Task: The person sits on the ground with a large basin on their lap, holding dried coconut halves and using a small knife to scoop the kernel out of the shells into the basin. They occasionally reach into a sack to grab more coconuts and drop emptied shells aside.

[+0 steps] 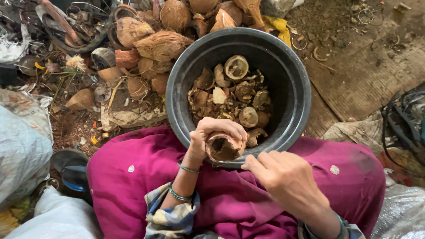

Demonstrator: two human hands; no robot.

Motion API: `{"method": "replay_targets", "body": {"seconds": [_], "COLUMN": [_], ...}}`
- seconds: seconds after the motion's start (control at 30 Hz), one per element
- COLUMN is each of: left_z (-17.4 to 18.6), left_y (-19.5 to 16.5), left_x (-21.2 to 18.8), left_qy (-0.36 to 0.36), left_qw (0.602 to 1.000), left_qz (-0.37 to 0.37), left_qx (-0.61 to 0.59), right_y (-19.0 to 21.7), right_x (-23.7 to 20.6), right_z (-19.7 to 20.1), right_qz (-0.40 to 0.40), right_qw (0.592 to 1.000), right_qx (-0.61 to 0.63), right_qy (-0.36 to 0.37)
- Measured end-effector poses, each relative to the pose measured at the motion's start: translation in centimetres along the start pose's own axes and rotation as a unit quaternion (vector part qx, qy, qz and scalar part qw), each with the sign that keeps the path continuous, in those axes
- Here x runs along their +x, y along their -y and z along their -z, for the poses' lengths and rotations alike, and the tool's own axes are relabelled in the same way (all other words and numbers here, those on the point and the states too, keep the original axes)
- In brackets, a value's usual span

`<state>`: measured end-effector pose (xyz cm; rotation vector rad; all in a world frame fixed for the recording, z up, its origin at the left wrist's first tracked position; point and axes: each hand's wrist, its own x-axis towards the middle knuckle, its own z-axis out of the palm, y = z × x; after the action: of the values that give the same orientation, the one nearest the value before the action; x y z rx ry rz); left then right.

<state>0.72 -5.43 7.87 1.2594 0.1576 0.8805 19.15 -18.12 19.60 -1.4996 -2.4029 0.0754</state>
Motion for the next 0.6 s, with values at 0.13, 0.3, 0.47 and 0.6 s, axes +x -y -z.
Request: {"method": "replay_targets", "body": {"seconds": [0.13, 0.3, 0.47, 0.6], "left_z": [0.2, 0.3, 0.7, 0.8], "left_y": [0.1, 0.8, 1.3, 1.7], "left_x": [-0.1, -0.4, -0.9, -0.8], "left_qy": [-0.007, -0.065, -0.136, -0.156], "left_qw": [1.000, 0.992, 0.990, 0.987], "left_qz": [0.014, -0.005, 0.004, 0.007], "left_qx": [-0.015, -0.111, -0.043, -0.024], "right_y": [1.3, 3.1, 3.8, 3.5], "right_x": [0.0, 0.8, 1.5, 1.3], "right_z": [-0.5, -1.8, -3.5, -4.5], "right_qz": [-0.010, -0.065, -0.119, -0.160], "right_qw": [0.999, 0.995, 0.988, 0.983], "right_qx": [-0.040, -0.041, -0.011, 0.017], "right_qy": [-0.027, -0.070, -0.100, -0.090]}}
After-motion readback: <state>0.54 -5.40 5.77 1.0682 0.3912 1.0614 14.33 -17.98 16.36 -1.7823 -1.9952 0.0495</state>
